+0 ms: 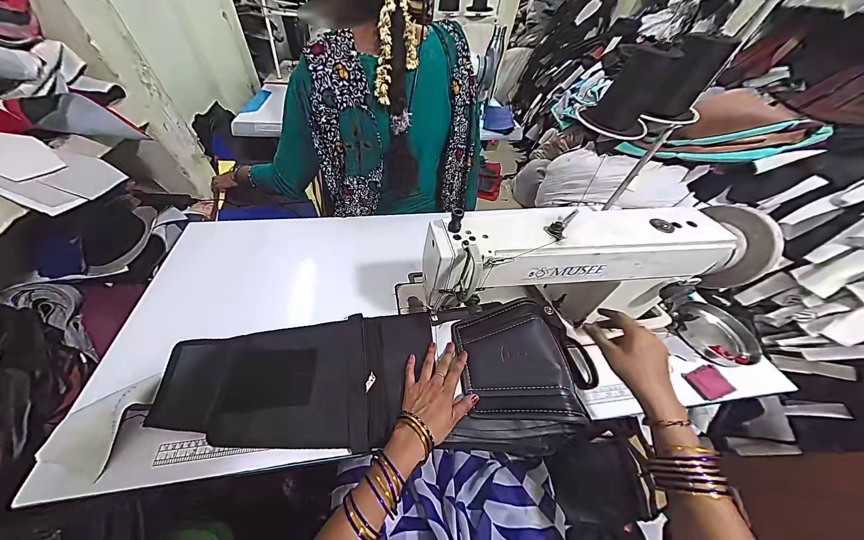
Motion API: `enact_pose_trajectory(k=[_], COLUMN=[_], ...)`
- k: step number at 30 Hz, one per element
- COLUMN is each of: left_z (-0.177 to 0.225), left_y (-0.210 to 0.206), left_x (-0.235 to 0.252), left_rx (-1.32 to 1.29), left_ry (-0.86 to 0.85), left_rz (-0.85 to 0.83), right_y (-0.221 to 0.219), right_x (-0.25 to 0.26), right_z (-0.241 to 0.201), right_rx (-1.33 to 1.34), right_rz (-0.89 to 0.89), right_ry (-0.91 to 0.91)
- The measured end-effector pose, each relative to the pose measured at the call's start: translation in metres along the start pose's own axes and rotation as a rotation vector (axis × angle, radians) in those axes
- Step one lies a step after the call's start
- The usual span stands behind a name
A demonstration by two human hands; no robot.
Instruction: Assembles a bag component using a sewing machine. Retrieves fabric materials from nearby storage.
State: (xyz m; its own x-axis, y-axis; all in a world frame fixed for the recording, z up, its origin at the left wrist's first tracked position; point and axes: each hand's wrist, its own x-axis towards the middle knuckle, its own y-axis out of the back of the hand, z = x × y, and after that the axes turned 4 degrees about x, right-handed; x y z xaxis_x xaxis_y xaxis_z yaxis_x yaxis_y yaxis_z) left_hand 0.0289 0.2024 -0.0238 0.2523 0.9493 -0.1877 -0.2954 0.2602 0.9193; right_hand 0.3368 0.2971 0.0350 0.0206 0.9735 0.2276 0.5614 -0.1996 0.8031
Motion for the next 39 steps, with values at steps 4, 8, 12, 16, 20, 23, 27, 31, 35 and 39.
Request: enact_pose_trajectory(k=[4,8,12,16,20,23,27,31,35,39], left_z=[0.000,-0.001,-0.001,-0.001,-0.001,0.000,-0.001,0.000,0.000,0.000], left_y=[-0.001,-0.004,-0.004,-0.005,-0.004,-0.004,-0.006,-0.003,-0.004,-0.004], left_x=[0.002,0.003,0.003,0.004,0.004,0.005,0.005,0.004,0.005,0.004], left_rx=[0.013,0.005,0.003,0.013,0.024,0.034,0.032,0.027,0.036,0.021], left_ry=[-0.005,-0.012,-0.015,-0.010,-0.005,-0.002,-0.003,0.004,-0.004,-0.008], left_rz=[0.024,0.071,0.092,0.085,0.080,0.068,0.083,0.058,0.067,0.078], right_y=[0.007,-0.006,-0.011,-0.014,-0.017,-0.019,-0.020,-0.020,-0.021,-0.024], right_x=[0.007,0.005,0.006,0.008,0.008,0.007,0.007,0.007,0.007,0.005], right_z=[0.022,0.032,0.031,0.031,0.030,0.029,0.029,0.030,0.029,0.027], right_rx=[-0.147,-0.245,-0.287,-0.307,-0.310,-0.310,-0.320,-0.316,-0.321,-0.339], right_rz=[0.151,0.240,0.258,0.266,0.297,0.307,0.302,0.307,0.316,0.316], right_ry=[0.022,0.098,0.072,0.056,0.069,0.059,0.038,0.041,0.039,0.056])
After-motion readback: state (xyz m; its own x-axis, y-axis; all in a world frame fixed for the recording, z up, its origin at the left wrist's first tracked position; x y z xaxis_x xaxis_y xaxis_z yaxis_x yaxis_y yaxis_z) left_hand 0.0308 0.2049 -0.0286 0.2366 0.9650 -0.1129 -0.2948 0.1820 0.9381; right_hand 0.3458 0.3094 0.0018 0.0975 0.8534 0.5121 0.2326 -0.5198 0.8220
